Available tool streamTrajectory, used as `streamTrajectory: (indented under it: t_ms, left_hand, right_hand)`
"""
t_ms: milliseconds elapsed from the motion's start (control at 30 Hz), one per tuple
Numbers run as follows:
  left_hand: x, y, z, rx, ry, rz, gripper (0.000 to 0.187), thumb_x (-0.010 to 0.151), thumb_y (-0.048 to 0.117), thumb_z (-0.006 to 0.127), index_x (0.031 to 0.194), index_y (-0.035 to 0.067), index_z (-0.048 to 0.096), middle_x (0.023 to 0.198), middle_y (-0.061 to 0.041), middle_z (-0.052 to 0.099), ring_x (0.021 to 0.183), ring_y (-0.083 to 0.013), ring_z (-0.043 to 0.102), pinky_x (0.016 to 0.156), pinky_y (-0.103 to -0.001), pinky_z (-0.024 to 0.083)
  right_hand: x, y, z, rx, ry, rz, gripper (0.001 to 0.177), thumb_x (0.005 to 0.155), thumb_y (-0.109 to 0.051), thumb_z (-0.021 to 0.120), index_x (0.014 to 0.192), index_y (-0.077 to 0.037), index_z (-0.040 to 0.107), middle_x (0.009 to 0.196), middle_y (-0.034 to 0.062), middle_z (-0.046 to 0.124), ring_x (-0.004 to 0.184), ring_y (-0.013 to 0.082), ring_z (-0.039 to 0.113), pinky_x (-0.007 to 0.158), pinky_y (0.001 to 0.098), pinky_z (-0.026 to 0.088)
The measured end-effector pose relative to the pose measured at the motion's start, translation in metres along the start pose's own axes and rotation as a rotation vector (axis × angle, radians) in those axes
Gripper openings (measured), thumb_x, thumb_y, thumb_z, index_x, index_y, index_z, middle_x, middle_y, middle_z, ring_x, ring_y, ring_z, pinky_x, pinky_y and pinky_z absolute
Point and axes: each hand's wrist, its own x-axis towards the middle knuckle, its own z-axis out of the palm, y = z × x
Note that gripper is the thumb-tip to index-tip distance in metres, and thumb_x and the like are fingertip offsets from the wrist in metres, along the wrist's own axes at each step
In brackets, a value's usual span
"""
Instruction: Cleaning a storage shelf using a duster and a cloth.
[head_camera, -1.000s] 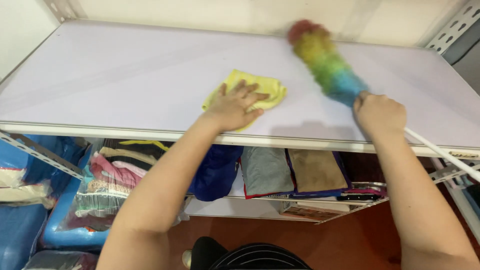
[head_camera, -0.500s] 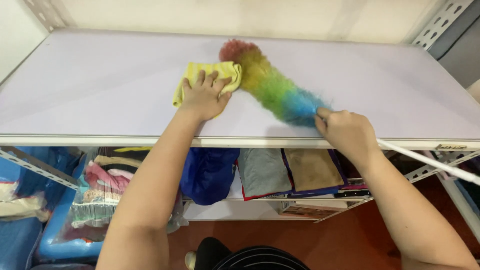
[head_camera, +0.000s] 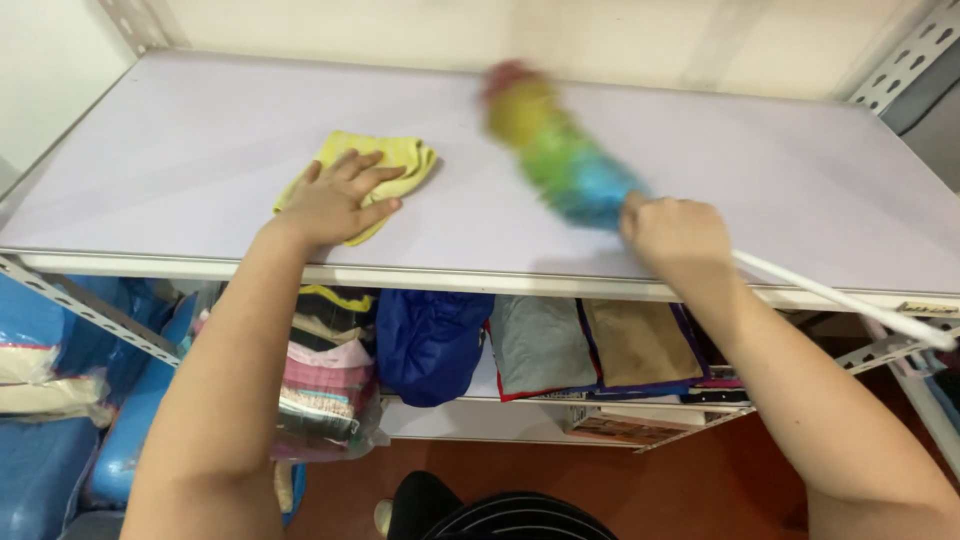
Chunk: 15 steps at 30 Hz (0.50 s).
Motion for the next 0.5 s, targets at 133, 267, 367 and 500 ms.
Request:
streamTrajectory:
  t_ms: [133,267,367,500]
  left_hand:
    - [0.004,-0.02,0.004,0.022,0.021,-0.032,0.058,0.102,0.07,0.033,0.154,0.046,0.038,0.168,0.001,0.031,0.157,-0.0312,0.024,0.122,-0.067,0.019]
    - [0.0,-0.02,0.0,-0.002,0.029,-0.026,0.057,0.102,0.071,0.031,0.153,0.047,0.038,0.168,0.001,0.031,0.157,-0.031,0.024,0.122,-0.067,0.019]
    - [-0.003,-0.028,-0.001,-0.018,0.03,0.01,0.055,0.102,0.07,0.033,0.153,0.048,0.039,0.167,0.002,0.032,0.157,-0.0307,0.024,0.122,-0.066,0.019]
    - [-0.005,-0.047,-0.007,-0.052,0.019,0.058,0.056,0.101,0.07,0.033,0.152,0.048,0.04,0.168,0.002,0.032,0.157,-0.0318,0.025,0.123,-0.067,0.019]
  right_hand:
    - [-0.002,-0.047,-0.029,0.144,-0.017,-0.173,0.033,0.105,-0.039,0.044,0.115,-0.019,0.068,0.091,0.0172,0.079,0.09,0.038,0.078,0.084,0.0519,0.06]
    - [0.03,-0.042,-0.03,0.117,-0.001,-0.137,0.036,0.106,-0.037,0.043,0.115,-0.02,0.073,0.092,0.0188,0.079,0.091,0.0393,0.078,0.083,0.052,0.06]
    - [0.07,-0.014,0.027,-0.038,0.092,-0.016,0.031,0.105,-0.031,0.045,0.104,-0.016,0.072,0.082,0.0143,0.078,0.081,0.0337,0.078,0.071,0.0464,0.061]
    - [0.082,-0.026,0.039,-0.099,0.173,-0.042,0.027,0.103,-0.025,0.047,0.095,-0.011,0.069,0.075,0.0145,0.076,0.074,0.0316,0.078,0.062,0.0464,0.06]
